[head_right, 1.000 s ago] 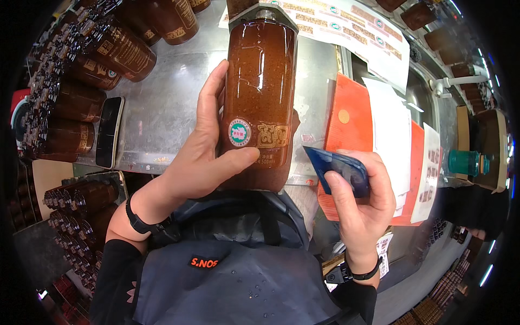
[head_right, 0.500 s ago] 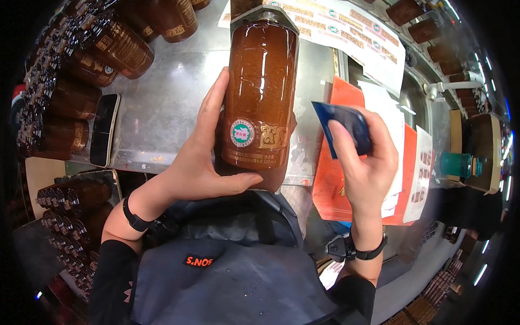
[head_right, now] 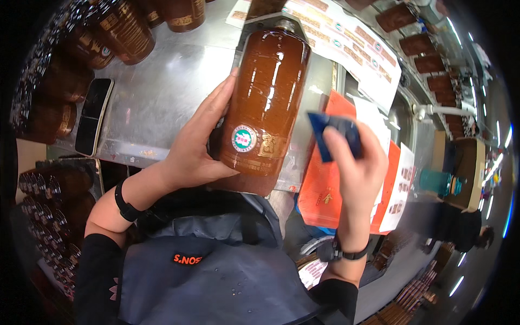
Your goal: Manual application of gold-colored decorative labels and seals to brown liquid bottles on a factory assembly line using a squeegee-like tool.
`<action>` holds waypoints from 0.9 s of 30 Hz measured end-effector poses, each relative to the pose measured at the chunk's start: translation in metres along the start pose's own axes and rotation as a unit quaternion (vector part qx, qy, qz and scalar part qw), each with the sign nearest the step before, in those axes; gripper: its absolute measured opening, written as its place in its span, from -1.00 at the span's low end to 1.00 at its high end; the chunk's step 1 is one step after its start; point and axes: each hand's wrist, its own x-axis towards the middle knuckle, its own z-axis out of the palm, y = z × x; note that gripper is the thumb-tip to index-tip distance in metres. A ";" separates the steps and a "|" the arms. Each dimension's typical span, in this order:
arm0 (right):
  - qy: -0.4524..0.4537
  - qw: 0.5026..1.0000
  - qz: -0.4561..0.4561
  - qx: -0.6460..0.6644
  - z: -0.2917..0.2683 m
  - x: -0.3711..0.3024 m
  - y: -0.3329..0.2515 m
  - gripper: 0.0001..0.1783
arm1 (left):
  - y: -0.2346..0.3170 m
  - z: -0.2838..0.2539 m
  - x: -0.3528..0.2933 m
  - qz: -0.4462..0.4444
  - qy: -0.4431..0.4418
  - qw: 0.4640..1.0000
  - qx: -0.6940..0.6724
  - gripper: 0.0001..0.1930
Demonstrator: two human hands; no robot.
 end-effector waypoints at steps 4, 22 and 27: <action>-0.081 0.992 0.029 0.096 0.009 -0.006 -0.008 -0.77 | -0.002 0.001 -0.002 0.019 0.017 1.000 -0.003 0.12; -0.359 0.851 -0.344 -0.168 0.027 -0.035 -0.077 -0.66 | 0.007 0.000 0.000 0.078 0.087 0.993 0.015 -0.13; -0.095 0.992 -0.016 -0.084 0.021 0.012 -0.061 -0.85 | 0.008 -0.002 0.003 0.090 0.080 0.992 0.023 -0.12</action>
